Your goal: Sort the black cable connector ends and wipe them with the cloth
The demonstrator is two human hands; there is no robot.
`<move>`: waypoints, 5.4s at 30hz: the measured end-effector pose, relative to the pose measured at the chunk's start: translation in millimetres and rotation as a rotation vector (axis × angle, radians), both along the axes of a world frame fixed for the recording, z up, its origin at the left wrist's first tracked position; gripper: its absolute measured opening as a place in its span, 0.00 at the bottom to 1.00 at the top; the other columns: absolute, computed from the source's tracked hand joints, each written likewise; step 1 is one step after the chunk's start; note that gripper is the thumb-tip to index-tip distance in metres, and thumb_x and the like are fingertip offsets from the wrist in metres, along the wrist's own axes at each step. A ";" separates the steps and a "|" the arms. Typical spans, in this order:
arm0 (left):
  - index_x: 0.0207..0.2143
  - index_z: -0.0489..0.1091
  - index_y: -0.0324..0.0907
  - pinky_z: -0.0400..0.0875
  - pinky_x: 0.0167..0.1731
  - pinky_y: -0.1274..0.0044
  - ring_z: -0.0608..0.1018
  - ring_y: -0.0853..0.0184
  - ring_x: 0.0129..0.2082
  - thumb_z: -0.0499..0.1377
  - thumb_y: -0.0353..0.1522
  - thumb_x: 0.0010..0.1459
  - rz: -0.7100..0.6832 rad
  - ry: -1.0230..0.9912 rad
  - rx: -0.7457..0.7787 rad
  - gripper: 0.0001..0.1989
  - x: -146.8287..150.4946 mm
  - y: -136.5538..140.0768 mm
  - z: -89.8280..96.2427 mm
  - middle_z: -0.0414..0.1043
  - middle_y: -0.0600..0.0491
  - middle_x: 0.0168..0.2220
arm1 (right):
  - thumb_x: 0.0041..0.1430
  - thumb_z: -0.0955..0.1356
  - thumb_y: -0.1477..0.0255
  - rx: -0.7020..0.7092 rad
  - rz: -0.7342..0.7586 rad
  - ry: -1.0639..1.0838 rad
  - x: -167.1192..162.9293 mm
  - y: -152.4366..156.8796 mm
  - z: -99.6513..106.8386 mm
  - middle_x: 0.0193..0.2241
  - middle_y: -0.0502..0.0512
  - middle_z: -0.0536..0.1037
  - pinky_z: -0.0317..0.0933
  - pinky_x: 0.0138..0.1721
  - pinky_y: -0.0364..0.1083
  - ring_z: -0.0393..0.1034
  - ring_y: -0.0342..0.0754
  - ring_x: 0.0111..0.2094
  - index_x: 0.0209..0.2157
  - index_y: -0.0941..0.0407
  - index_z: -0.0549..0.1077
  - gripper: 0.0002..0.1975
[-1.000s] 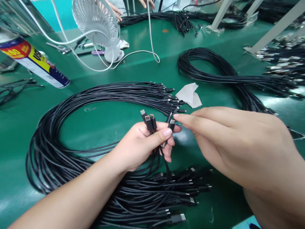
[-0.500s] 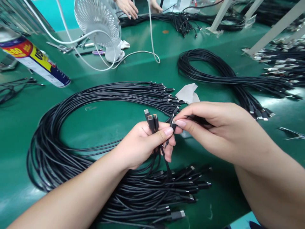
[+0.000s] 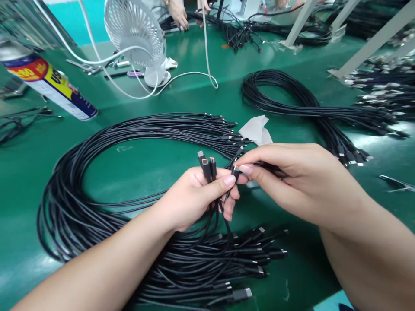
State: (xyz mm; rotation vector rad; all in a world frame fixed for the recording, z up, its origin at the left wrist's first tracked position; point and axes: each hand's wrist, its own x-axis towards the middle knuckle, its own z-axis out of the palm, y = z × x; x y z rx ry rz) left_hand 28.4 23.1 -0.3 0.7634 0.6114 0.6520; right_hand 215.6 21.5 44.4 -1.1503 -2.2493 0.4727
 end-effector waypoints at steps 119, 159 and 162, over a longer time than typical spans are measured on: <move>0.24 0.63 0.39 0.72 0.20 0.82 0.78 0.70 0.18 0.73 0.30 0.41 0.286 0.211 0.076 0.19 8.6 1.5 1.8 0.72 0.58 0.17 | 0.62 0.63 0.79 0.577 -0.100 -0.393 -14.4 -9.7 -21.8 0.32 0.58 0.82 0.62 0.26 0.47 0.75 0.49 0.29 0.36 0.61 0.76 0.09; 0.24 0.64 0.39 0.74 0.22 0.80 0.79 0.68 0.19 0.73 0.32 0.42 0.268 0.283 0.142 0.18 7.3 1.5 -0.9 0.72 0.57 0.17 | 0.62 0.63 0.80 0.546 -0.056 -0.411 -4.7 -9.8 -14.1 0.35 0.54 0.84 0.67 0.29 0.46 0.78 0.48 0.32 0.41 0.59 0.79 0.14; 0.25 0.64 0.39 0.73 0.22 0.80 0.79 0.68 0.19 0.73 0.32 0.43 0.264 0.274 0.141 0.18 7.4 1.6 -1.0 0.73 0.57 0.17 | 0.60 0.63 0.80 0.542 -0.063 -0.399 -4.4 -8.1 -13.5 0.34 0.55 0.83 0.66 0.28 0.47 0.78 0.50 0.31 0.40 0.60 0.79 0.13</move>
